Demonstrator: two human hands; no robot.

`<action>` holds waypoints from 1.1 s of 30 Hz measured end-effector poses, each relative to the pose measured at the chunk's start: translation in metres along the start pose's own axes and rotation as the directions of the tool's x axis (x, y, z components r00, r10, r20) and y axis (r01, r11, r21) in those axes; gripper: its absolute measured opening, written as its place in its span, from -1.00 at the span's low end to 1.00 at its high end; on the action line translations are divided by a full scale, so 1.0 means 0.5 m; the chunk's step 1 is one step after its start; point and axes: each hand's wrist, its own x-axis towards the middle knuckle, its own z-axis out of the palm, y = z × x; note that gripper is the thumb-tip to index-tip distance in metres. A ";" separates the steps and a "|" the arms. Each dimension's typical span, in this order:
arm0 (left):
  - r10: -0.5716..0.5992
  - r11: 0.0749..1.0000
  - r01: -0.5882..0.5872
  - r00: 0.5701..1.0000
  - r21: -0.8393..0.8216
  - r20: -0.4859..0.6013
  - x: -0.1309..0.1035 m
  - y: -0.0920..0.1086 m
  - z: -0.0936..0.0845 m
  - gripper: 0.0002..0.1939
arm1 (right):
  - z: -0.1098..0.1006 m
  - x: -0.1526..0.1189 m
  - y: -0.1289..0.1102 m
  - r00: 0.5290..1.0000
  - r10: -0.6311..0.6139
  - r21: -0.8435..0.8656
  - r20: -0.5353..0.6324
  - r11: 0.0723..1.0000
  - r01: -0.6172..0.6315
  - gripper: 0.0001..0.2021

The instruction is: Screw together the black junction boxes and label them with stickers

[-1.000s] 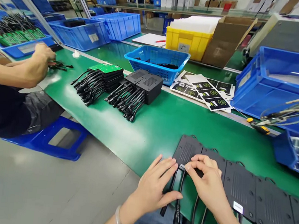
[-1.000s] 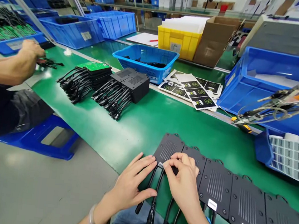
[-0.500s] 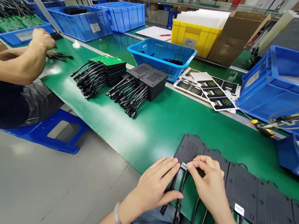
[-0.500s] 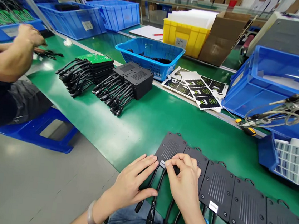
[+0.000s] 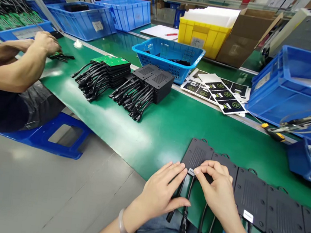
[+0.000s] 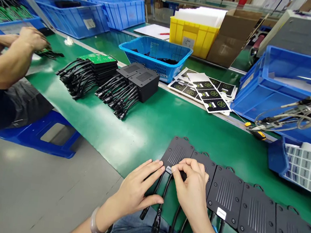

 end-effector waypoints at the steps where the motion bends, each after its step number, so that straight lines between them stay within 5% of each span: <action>1: 0.003 1.000 -0.003 1.000 -0.001 0.007 -0.001 -0.001 0.000 -0.24 | 0.000 0.000 -0.001 1.000 0.002 0.001 0.002 1.000 -0.002 -0.73; 18: -0.009 1.000 0.007 0.999 0.028 0.050 0.001 0.003 0.005 -0.18 | 0.000 -0.001 -0.004 1.000 0.003 -0.011 0.011 1.000 -0.003 -0.78; 24: -0.020 0.999 0.019 0.999 0.026 0.034 0.010 0.007 -0.002 -0.28 | -0.009 -0.013 0.004 0.986 -0.166 -0.110 0.014 0.980 0.167 -0.77; 29: -0.044 0.998 0.044 0.999 -0.043 0.009 0.011 0.007 -0.001 -0.25 | -0.003 -0.055 0.005 0.878 -0.468 -0.407 0.100 0.787 0.465 -0.65; 33: -0.051 0.996 0.051 0.999 -0.075 0.008 0.012 0.006 -0.001 -0.26 | -0.002 -0.073 0.005 0.845 -0.510 -0.584 0.162 0.641 0.499 -0.57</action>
